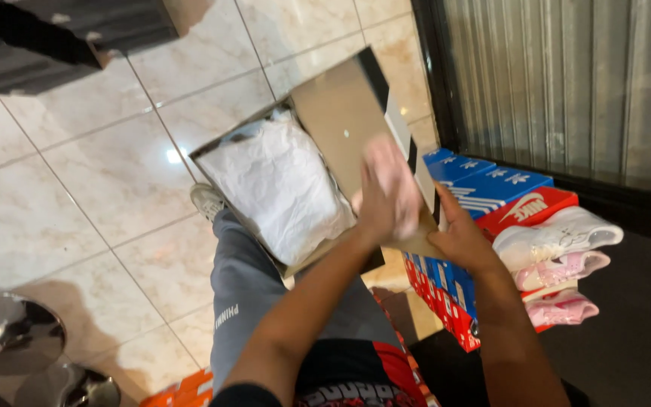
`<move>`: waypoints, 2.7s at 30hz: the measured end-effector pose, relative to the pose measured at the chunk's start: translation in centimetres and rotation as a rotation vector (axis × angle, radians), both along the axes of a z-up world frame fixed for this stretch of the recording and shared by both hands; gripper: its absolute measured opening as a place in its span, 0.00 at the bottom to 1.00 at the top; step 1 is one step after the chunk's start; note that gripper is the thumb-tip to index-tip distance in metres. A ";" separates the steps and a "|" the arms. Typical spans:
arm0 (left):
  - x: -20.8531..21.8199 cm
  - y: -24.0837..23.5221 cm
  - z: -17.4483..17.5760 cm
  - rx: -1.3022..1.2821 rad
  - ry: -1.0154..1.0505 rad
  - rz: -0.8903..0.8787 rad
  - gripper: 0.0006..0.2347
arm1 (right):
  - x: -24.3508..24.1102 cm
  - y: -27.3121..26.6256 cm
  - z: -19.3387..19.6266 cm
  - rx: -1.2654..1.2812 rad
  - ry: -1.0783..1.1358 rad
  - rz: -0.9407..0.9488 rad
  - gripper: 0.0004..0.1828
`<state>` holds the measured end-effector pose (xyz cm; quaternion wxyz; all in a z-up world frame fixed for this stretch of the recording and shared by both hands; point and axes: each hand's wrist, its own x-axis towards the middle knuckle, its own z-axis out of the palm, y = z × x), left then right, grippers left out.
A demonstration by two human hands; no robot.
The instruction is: Cleaning and organizing shoe boxes using a cloth in a storage area.
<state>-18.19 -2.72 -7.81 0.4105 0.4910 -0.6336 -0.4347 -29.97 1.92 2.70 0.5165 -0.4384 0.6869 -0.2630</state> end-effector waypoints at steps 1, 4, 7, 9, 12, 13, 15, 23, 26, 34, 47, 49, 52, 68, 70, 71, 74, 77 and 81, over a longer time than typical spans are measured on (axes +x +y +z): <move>0.1 -2.2 -0.8 0.011 -0.005 0.002 0.27 | 0.5 0.1 0.6 0.011 -0.005 0.002 0.53; -0.2 -8.3 -1.2 -0.170 -0.114 0.123 0.28 | 1.4 -0.7 1.8 0.009 -0.053 -0.028 0.51; 0.3 -6.3 1.4 -0.169 -0.066 0.159 0.22 | 1.4 -0.5 1.8 0.026 0.003 -0.018 0.51; 1.4 -1.4 0.8 0.174 0.148 -0.170 0.28 | 1.0 -0.3 1.5 0.083 -0.060 -0.052 0.55; 5.5 1.5 2.4 0.601 -0.087 -0.675 0.38 | -1.6 2.0 -1.4 0.155 -0.073 0.007 0.56; 7.6 2.8 -1.2 0.598 -0.093 -0.664 0.38 | -0.1 1.5 -0.2 0.149 -0.079 0.016 0.56; 11.8 6.6 -7.9 1.239 1.290 -0.289 0.20 | 2.9 1.5 2.7 0.261 -0.259 0.038 0.58; 42.9 -2.5 -1.5 0.649 0.166 0.703 0.13 | 18.1 2.1 -6.8 -0.015 0.202 0.537 0.41; 42.3 -8.0 1.6 0.581 -0.294 0.520 0.12 | 20.7 2.3 -10.8 0.181 0.365 0.689 0.43; 29.7 -20.3 2.9 0.526 -1.088 -0.556 0.33 | 20.2 6.5 -15.3 -0.221 0.364 -0.050 0.40; 29.6 -28.0 0.5 1.011 -1.063 -1.210 0.28 | 26.9 4.7 -14.6 0.523 -0.658 -1.312 0.51; 29.3 -29.5 -0.2 1.025 -0.957 -1.234 0.22 | 26.5 6.0 -17.0 0.362 -0.597 -1.374 0.52; 32.3 -27.9 5.4 1.119 -0.734 -1.112 0.22 | 27.8 8.7 -14.4 0.298 -0.713 -1.364 0.44; 41.6 -19.7 28.9 1.107 0.128 -0.581 0.25 | 26.0 14.6 4.0 0.133 -0.792 -1.446 0.28; 42.2 -22.5 27.5 1.081 0.197 -0.575 0.23 | 26.8 14.5 3.5 0.175 -0.745 -1.518 0.32; 42.8 -24.8 25.9 0.981 0.285 -0.655 0.26 | 26.9 15.4 0.7 0.188 -0.711 -1.558 0.29; 46.4 -31.8 23.2 0.793 0.190 -0.660 0.23 | 30.7 12.5 2.6 0.156 -0.667 -1.630 0.29; 49.3 -37.5 22.2 0.543 -0.025 -0.629 0.14 | 33.1 7.2 7.0 0.056 -0.628 -1.646 0.32; 47.9 -42.5 24.4 0.407 -0.311 -0.644 0.08 | 35.0 3.0 7.6 -0.096 -0.645 -1.664 0.26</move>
